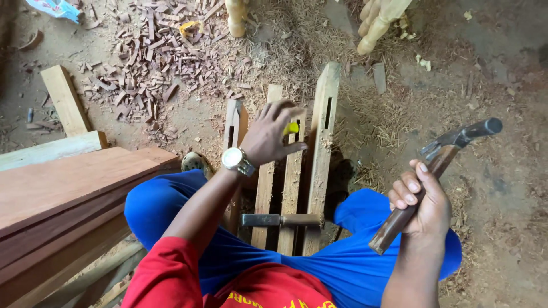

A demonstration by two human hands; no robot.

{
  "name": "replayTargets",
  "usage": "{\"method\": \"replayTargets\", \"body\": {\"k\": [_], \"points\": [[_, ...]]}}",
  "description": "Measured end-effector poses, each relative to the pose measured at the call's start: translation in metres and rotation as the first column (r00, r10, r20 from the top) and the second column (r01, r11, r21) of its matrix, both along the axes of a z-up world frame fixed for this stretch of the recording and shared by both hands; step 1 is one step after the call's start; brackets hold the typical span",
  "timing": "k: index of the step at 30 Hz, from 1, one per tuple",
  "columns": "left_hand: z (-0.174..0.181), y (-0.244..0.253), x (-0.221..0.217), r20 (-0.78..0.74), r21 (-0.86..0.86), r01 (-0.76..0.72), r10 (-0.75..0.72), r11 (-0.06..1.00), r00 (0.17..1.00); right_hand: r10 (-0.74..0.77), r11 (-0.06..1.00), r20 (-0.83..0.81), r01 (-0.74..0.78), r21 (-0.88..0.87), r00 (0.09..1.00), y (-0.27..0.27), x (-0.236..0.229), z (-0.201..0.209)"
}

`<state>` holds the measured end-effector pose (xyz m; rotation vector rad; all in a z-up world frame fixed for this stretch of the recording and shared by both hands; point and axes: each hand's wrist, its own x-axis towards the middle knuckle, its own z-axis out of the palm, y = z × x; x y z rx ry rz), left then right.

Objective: The person sits on the ground with a wooden chair frame across their lap and hammers on its joints with a claw hammer. They hold a yellow-handled screwdriver against the frame at times and tap a small wooden block, driving parts of the chair together.

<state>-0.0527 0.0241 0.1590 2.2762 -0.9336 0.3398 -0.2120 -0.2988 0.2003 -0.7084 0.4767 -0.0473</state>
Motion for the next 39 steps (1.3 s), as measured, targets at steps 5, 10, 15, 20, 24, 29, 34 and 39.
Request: {"method": "replayTargets", "body": {"k": [5,10,15,20,24,29,34,39], "points": [[-0.070,-0.008,0.018,-0.567,-0.106,0.041,-0.095,0.993,0.818,0.018,0.999,0.023,-0.019,0.028,1.000,0.002,0.002,0.001],[-0.142,-0.026,-0.014,-0.651,0.009,-0.082,0.068,0.997,0.756,0.042,0.996,0.042,-0.045,0.079,0.998,-0.001,-0.004,-0.003],[-0.161,-0.005,-0.034,-0.258,-0.282,-0.023,-0.052,0.959,0.965,0.021,0.999,0.024,-0.022,0.035,0.999,0.001,0.002,0.001],[-0.143,0.001,0.021,-0.732,-0.347,-0.384,0.008,0.855,0.681,0.025,0.999,0.019,-0.025,0.031,1.000,0.005,0.000,0.000],[-0.146,-0.007,0.063,-0.773,-0.282,-0.349,0.003,0.894,0.634,0.018,1.000,0.010,-0.017,-0.022,1.000,0.012,0.004,0.005],[-0.157,-0.026,0.098,-0.791,-0.368,-0.464,-0.009,0.806,0.612,0.008,0.995,-0.042,-0.012,-0.103,0.999,0.016,0.006,0.004],[-0.143,-0.019,0.091,-0.826,-0.314,-0.433,-0.018,0.845,0.564,0.039,0.991,-0.058,-0.046,-0.123,0.998,0.021,0.012,0.003],[-0.143,0.003,0.068,-0.802,-0.426,-0.564,-0.007,0.707,0.598,0.039,0.980,-0.080,-0.054,-0.192,0.996,0.035,0.012,0.012]]}}
